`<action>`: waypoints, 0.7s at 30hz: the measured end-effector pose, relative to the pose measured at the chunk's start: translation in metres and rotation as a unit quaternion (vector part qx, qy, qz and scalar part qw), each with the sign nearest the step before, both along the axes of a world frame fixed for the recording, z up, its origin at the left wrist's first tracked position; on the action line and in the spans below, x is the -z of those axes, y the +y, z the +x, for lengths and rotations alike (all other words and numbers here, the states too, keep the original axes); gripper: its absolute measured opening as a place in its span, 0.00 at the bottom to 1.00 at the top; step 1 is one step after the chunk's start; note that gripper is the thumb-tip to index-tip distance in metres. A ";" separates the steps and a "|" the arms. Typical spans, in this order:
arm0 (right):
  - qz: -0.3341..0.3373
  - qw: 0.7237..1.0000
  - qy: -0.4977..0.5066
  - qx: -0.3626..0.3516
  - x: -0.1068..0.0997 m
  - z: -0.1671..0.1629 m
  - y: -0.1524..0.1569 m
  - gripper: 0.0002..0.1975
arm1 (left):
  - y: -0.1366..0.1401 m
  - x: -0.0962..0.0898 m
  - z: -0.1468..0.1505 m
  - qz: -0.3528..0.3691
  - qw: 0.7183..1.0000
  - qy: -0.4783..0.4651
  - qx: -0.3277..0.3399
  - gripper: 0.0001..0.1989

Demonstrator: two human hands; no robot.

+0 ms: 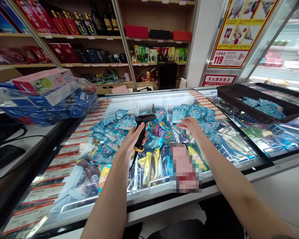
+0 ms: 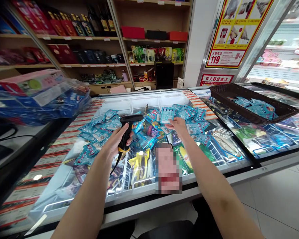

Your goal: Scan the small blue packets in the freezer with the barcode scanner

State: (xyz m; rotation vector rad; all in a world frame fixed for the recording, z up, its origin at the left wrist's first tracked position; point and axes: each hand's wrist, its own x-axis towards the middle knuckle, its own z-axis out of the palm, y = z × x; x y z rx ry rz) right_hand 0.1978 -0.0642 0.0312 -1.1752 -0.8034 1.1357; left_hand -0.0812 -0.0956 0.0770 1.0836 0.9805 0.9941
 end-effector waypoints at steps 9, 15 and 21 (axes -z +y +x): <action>0.022 0.998 -0.019 -0.064 0.002 0.007 0.001 0.07 | -0.005 0.001 0.014 0.004 0.996 0.039 0.079 0.21; 0.065 0.994 -0.027 -0.085 0.007 0.002 0.002 0.08 | -0.009 -0.001 0.019 0.016 0.992 0.072 0.105 0.20; 0.080 0.992 -0.035 -0.088 0.011 0.001 0.003 0.09 | -0.007 0.003 0.020 0.005 0.993 0.049 0.112 0.20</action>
